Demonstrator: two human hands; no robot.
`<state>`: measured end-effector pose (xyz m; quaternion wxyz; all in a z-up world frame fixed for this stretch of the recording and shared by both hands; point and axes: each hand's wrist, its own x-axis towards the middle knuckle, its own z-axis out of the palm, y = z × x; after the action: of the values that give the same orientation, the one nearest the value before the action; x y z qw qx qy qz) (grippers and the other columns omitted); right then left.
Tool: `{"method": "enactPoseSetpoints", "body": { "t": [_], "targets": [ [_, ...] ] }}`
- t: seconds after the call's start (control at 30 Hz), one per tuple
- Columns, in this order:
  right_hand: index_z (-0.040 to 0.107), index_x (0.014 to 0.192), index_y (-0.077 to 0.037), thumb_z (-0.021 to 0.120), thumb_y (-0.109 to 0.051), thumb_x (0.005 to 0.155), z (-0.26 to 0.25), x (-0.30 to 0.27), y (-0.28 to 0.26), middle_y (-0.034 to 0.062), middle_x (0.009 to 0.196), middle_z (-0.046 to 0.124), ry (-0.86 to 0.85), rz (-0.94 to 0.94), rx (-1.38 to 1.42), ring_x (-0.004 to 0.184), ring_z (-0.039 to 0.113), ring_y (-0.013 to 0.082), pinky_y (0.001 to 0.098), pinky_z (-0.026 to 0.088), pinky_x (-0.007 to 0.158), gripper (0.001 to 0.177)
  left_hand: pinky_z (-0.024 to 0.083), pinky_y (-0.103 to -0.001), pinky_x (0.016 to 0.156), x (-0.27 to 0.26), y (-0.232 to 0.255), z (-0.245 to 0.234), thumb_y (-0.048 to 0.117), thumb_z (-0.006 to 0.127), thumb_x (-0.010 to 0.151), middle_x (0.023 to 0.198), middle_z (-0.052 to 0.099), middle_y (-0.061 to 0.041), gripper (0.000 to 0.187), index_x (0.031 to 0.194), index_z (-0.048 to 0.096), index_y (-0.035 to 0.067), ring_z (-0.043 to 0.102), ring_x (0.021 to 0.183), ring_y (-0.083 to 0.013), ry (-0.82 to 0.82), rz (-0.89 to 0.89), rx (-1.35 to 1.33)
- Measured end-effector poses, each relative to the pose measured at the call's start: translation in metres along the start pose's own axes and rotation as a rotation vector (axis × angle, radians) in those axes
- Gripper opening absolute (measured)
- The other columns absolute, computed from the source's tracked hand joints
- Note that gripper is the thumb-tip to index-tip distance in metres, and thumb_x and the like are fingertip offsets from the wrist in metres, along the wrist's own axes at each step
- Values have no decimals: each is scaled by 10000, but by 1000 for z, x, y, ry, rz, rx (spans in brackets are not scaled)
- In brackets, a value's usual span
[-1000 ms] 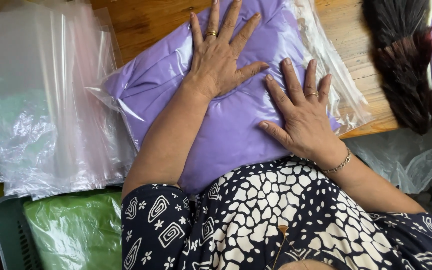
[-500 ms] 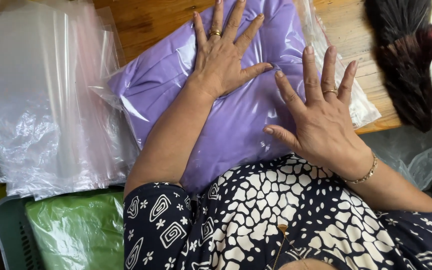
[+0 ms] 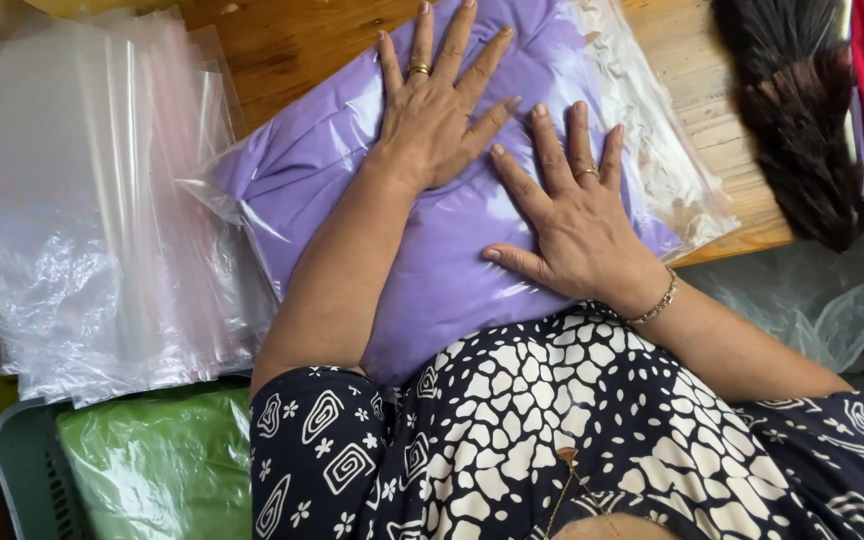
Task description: Folding a purple fabric item and placing it inside a clear plastic bag for packaging
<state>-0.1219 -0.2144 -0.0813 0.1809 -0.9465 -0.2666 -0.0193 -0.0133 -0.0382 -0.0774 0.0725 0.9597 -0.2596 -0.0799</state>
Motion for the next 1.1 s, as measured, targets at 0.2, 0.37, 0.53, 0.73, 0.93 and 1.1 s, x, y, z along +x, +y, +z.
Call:
{"method": "enactPoseSetpoints", "body": {
  "t": [0.2,0.37,0.53,0.73,0.93,1.1],
  "targets": [
    [105,1509,-110,298,-687,874,5,0,7,204,1557,28,-12,11,65,1417,-72,397,623,-30,1110,879,-18,-670,1086,4,-3,2,474,232,1016,1555,-5,-44,536,1516,155,298,-38,1416,-394,7,-26,-36],
    [137,1505,-113,230,-627,910,5,1,9,158,1566,61,-32,56,148,1428,-55,365,569,-50,1122,792,-27,-663,1097,4,-3,3,475,285,1039,1557,-40,-46,541,1522,110,307,-72,1415,-386,-19,-34,-13],
    [168,1504,-125,324,-661,882,5,1,6,181,1558,66,-25,57,77,1417,-51,386,596,-40,1110,835,-46,-660,1088,4,-8,0,519,335,1019,1558,-36,-39,583,1518,123,304,-86,1411,-380,-41,-15,-70],
    [99,1514,-144,318,-659,906,10,-1,7,189,1563,36,-4,32,24,1423,-43,407,651,1,1103,826,72,-570,1136,9,-35,12,324,578,989,1518,67,-180,608,1472,289,95,-11,1385,-438,137,-3,-267],
    [111,1514,-132,344,-656,896,8,0,6,189,1556,18,-38,71,13,1410,-29,439,701,45,1061,844,180,-691,1003,-3,-26,-26,294,680,908,1375,309,-231,613,1385,366,68,220,1281,-462,213,-1,-47],
    [85,1520,-149,335,-662,906,12,-1,7,180,1558,-5,-34,78,0,1413,-47,426,706,55,1062,837,170,-685,992,-34,18,-82,300,636,913,1355,343,-258,636,1387,320,14,276,1269,-471,93,27,28]
  ]
}}
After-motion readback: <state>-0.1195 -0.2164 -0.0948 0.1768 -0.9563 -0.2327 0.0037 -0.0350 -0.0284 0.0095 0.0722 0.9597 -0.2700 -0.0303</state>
